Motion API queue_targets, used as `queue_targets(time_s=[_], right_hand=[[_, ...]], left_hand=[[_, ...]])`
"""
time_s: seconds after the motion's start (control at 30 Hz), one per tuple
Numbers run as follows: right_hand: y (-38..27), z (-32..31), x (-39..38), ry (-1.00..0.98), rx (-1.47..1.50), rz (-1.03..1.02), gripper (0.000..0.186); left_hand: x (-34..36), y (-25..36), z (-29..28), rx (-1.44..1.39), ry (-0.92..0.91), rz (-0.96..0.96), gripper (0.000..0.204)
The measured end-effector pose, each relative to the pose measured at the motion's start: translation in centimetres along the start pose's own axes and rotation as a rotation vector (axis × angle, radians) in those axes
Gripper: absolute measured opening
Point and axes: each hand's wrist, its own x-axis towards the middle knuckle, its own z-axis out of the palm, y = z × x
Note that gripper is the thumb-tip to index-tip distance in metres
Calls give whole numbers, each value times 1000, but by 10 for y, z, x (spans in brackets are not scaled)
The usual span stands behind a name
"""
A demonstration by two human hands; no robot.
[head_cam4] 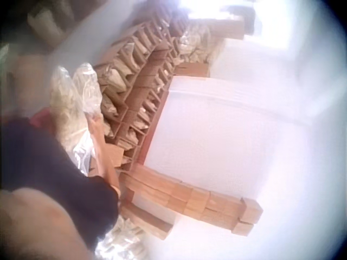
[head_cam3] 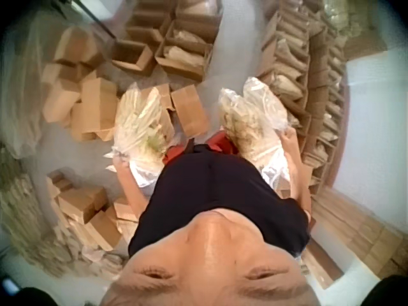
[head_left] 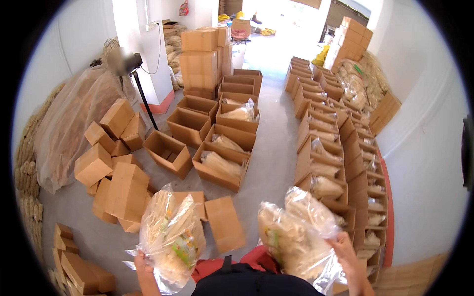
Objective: The person places plastic bags containing dry noodles into cardboard boxes on the floor, periodically returning to a large stack of bags to retrieve more.
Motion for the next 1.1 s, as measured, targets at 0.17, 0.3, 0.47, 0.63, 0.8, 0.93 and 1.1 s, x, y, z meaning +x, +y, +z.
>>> queue_targets(time_s=[0.17, 0.3, 0.47, 0.63, 0.8, 0.93, 1.1], right_hand=[[4, -58, 100, -30, 167, 42, 11], [-10, -94, 166, -51, 166, 45, 11], [-23, -122, 248, -148, 132, 23, 9], [-41, -142, 319, -260, 26, 53, 10], [-55, -146, 392, -278, 42, 85, 17], [-80, -150, 455, -230, 53, 115, 12], [-138, -159, 549, -179, 56, 46, 8]], left_hand=[[-48, -20, 118, -50, 57, 98, 17], [-73, -35, 183, 15, 67, 144, 17], [-92, -83, 240, -64, 189, 90, 17], [-64, -137, 269, -123, 248, 55, 15], [-19, -153, 348, -31, 245, 15, 21], [24, -149, 414, -73, 110, -9, 20], [79, -132, 509, -92, 121, 33, 25]])
